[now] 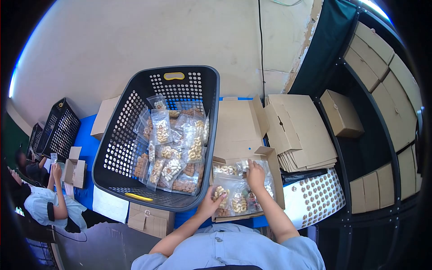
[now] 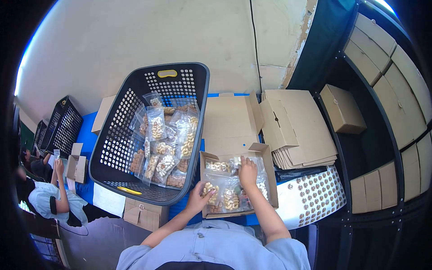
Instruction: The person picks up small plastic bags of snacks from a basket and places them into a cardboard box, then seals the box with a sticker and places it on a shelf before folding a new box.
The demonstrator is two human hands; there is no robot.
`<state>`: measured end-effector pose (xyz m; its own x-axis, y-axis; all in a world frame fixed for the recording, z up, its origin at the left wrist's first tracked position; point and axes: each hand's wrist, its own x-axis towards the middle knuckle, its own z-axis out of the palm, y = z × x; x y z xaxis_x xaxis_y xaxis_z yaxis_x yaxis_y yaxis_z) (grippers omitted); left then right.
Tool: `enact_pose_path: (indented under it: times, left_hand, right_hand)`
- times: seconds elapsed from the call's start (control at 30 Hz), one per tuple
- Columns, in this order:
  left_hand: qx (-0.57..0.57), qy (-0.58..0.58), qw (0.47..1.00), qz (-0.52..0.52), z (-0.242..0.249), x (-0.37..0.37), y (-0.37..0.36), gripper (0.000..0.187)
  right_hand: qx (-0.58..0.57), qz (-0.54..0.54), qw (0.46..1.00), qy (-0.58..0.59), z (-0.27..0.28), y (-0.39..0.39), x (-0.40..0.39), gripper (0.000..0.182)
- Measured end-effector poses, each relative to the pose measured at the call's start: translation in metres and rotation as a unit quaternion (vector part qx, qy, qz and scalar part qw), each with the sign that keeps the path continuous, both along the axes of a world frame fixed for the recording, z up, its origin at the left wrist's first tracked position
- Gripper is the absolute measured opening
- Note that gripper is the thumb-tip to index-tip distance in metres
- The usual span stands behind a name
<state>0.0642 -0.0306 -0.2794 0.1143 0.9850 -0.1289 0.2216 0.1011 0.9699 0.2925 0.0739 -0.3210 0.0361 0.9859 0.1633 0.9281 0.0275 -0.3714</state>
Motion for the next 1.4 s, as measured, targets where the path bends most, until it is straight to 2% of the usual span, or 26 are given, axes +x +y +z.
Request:
enact_pose_path:
  times: [0.03,0.07,0.13,0.17,0.2,0.27,0.4,0.5,0.6,0.67,0.8,0.87,0.9,0.97,1.0,1.03,1.07,1.1,1.13,1.17,1.2,1.23,1.27,1.33,1.37,1.4]
  left_hand:
    - [0.026,-0.012,1.000,0.011,-0.004,-0.001,-0.001,0.047]
    - [0.051,-0.025,0.998,0.021,-0.008,-0.001,-0.003,0.047]
    - [0.052,-0.060,0.996,0.050,0.007,0.006,-0.004,0.047]
    - [0.054,-0.092,0.991,0.076,0.013,0.008,-0.005,0.047]
    - [0.053,-0.091,0.992,0.073,0.014,0.008,-0.005,0.047]
    - [0.088,-0.059,0.992,0.062,0.015,0.009,-0.004,0.046]
    - [0.084,-0.020,0.995,0.041,0.030,0.006,-0.004,0.045]
    - [0.081,-0.012,0.995,0.050,0.039,0.007,-0.004,0.044]
    - [0.075,-0.036,0.995,0.052,0.035,0.012,-0.003,0.043]
    - [0.082,-0.053,0.994,0.045,0.019,0.015,-0.002,0.042]
    - [0.083,-0.033,0.995,0.036,0.016,0.013,-0.003,0.042]
    - [0.088,-0.026,0.995,0.042,0.015,0.012,-0.002,0.042]
    - [0.089,-0.025,0.995,0.040,0.015,0.013,-0.002,0.042]
    - [0.117,-0.037,0.990,0.073,0.015,0.015,0.001,0.042]
    - [0.118,-0.037,0.990,0.070,0.016,0.014,0.003,0.042]
    - [0.098,-0.019,0.994,0.048,0.018,0.011,0.006,0.043]
    - [0.076,-0.001,0.997,0.028,0.019,0.008,0.009,0.044]
    - [0.077,-0.002,0.997,0.029,0.021,0.005,0.012,0.044]
    - [0.061,0.031,0.997,-0.022,0.022,0.001,0.014,0.046]
    - [0.046,0.064,0.994,-0.073,0.024,0.000,0.016,0.048]
    - [0.045,0.063,0.994,-0.072,0.026,0.001,0.018,0.048]
    - [0.039,0.088,0.989,-0.109,0.029,0.003,0.021,0.053]
    - [0.035,0.112,0.982,-0.147,0.032,0.005,0.024,0.057]
    - [0.079,0.123,0.979,-0.142,0.033,0.016,0.032,0.060]
    - [0.120,0.134,0.974,-0.137,0.032,0.020,0.034,0.063]
    - [0.120,0.133,0.974,-0.137,0.024,0.021,0.038,0.063]
  right_hand:
    - [0.069,0.006,0.997,0.014,0.004,-0.001,-0.001,0.054]
    - [0.068,0.008,0.998,0.012,0.007,-0.003,-0.005,0.054]
    - [0.085,0.077,0.993,0.041,0.022,-0.009,-0.022,0.051]
    - [0.006,0.106,0.993,0.046,0.026,-0.012,-0.033,0.056]
    - [0.006,0.104,0.993,0.047,0.016,-0.013,-0.045,0.056]
    - [0.065,0.138,0.988,-0.034,-0.014,-0.018,-0.064,0.063]
    - [0.037,0.150,0.988,-0.028,-0.015,-0.021,-0.068,0.069]
    - [-0.026,0.193,0.980,0.029,-0.003,-0.026,-0.057,0.069]
    - [-0.019,0.200,0.978,0.046,-0.012,-0.038,-0.052,0.066]
    - [-0.037,0.218,0.975,0.017,-0.043,-0.038,-0.047,0.063]
    - [-0.022,0.229,0.971,0.059,-0.045,-0.040,-0.049,0.056]
    - [0.039,0.305,0.946,0.102,-0.026,-0.033,-0.052,0.053]
    - [0.040,0.303,0.947,0.103,-0.027,-0.029,-0.051,0.053]
    - [-0.035,0.318,0.915,0.247,-0.028,-0.020,-0.049,0.050]
    - [-0.033,0.316,0.915,0.248,-0.030,-0.016,-0.046,0.050]
    - [-0.102,0.220,0.863,0.443,-0.031,-0.010,-0.042,0.052]
    - [-0.167,0.113,0.764,0.613,-0.033,-0.004,-0.037,0.054]
    - [-0.249,0.079,0.751,0.606,0.034,-0.013,-0.028,0.067]
    - [-0.251,0.080,0.752,0.605,0.055,-0.015,-0.018,0.067]
    - [-0.294,0.151,0.729,0.600,0.067,-0.016,-0.007,0.070]
    - [-0.333,0.220,0.700,0.592,0.075,-0.017,0.004,0.072]
    - [-0.325,0.229,0.741,0.541,0.081,-0.018,0.013,0.057]
    - [-0.324,0.229,0.742,0.540,0.080,-0.015,0.021,0.057]
    - [-0.313,0.203,0.790,0.487,0.083,-0.009,0.032,0.036]
    - [-0.266,0.134,0.790,0.536,0.084,-0.007,0.039,0.020]
    - [-0.217,0.100,0.798,0.553,0.079,-0.001,0.050,0.022]
